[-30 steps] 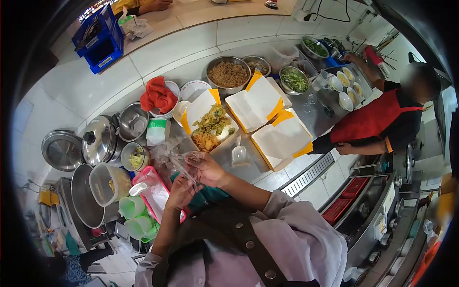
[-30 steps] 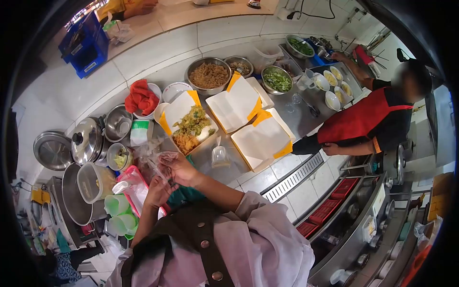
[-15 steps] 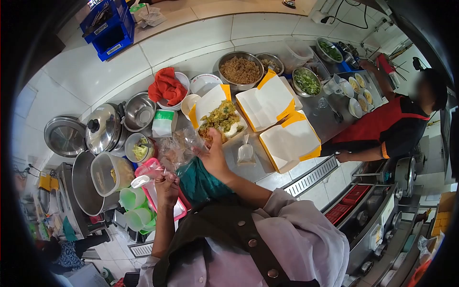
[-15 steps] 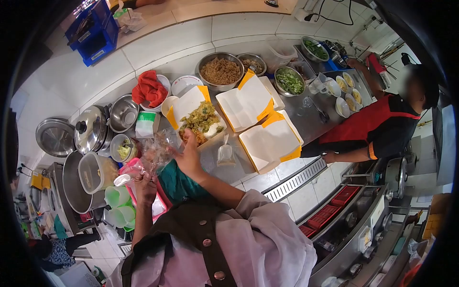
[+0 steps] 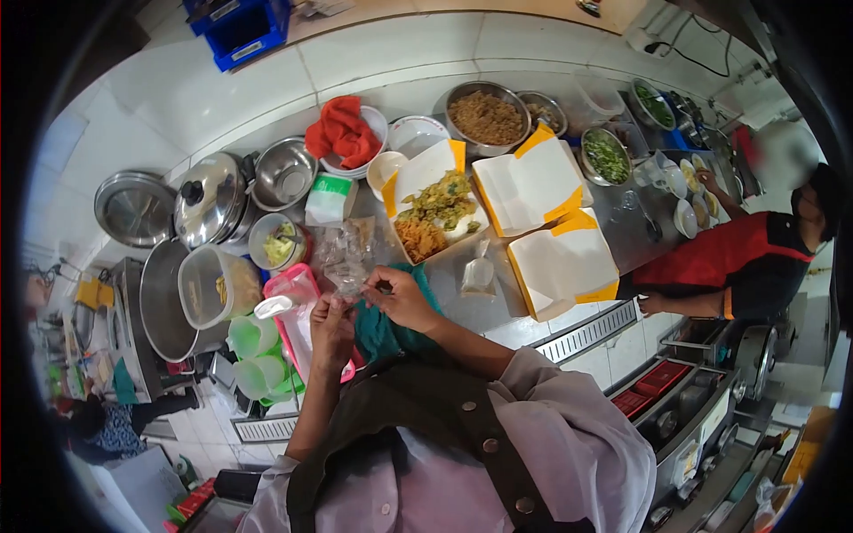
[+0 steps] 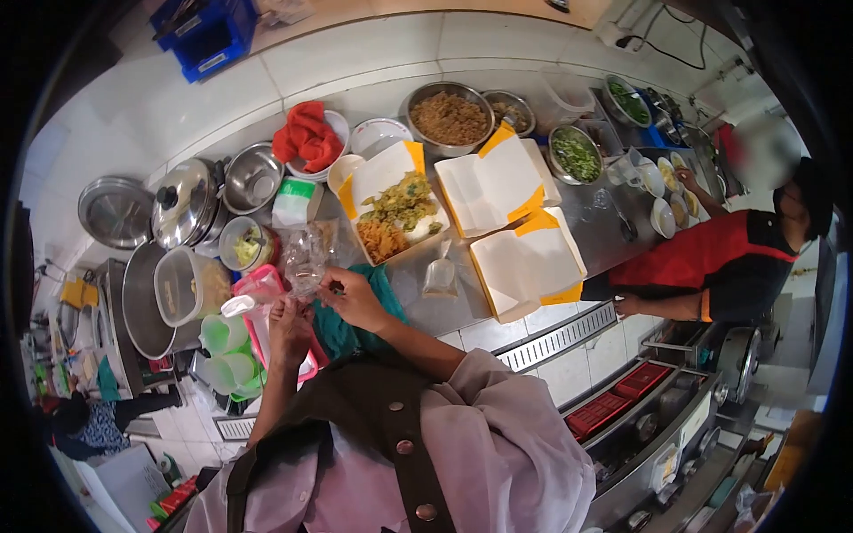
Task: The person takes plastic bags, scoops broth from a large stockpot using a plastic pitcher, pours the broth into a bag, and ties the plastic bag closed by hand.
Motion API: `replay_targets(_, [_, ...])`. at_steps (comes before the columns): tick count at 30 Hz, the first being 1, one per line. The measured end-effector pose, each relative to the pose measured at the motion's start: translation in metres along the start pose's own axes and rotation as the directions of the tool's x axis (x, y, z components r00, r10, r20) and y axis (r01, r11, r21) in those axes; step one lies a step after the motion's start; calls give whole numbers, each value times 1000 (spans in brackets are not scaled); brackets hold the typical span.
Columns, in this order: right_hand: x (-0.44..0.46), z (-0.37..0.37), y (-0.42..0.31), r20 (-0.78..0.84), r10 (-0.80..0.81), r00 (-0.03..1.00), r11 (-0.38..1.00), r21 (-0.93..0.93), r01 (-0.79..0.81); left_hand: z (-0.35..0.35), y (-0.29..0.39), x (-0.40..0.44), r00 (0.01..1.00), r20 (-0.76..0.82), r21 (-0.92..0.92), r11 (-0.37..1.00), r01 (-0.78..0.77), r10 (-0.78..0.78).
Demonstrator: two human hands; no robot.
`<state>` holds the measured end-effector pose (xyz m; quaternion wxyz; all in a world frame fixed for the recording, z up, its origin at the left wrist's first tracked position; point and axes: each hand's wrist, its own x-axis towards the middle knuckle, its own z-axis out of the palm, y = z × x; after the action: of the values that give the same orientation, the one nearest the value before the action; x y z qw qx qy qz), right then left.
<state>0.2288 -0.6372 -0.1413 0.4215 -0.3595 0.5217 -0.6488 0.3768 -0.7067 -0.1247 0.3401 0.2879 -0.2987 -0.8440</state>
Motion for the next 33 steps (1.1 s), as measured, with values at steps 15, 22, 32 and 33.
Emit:
replay_targets(15, [-15, 7, 41, 41, 351, 935, 931, -125, -344, -20, -26, -10, 995, -89, 584, 807, 91, -48])
replay_targets(22, [-11, 18, 45, 78, 172, 982, 727, -683, -73, -25, -13, -30, 956, -264, 498, 831, 249, -128])
replay_targets(32, [-8, 70, 66, 618, 471, 629, 882, -308, -357, -87, -2, -103, 969, -226, -18, 995, 102, -104])
replay_targets(33, [-13, 85, 59, 654, 443, 613, 894, -265, -362, -99, -1, -112, 953, -297, 177, 977, 116, -59])
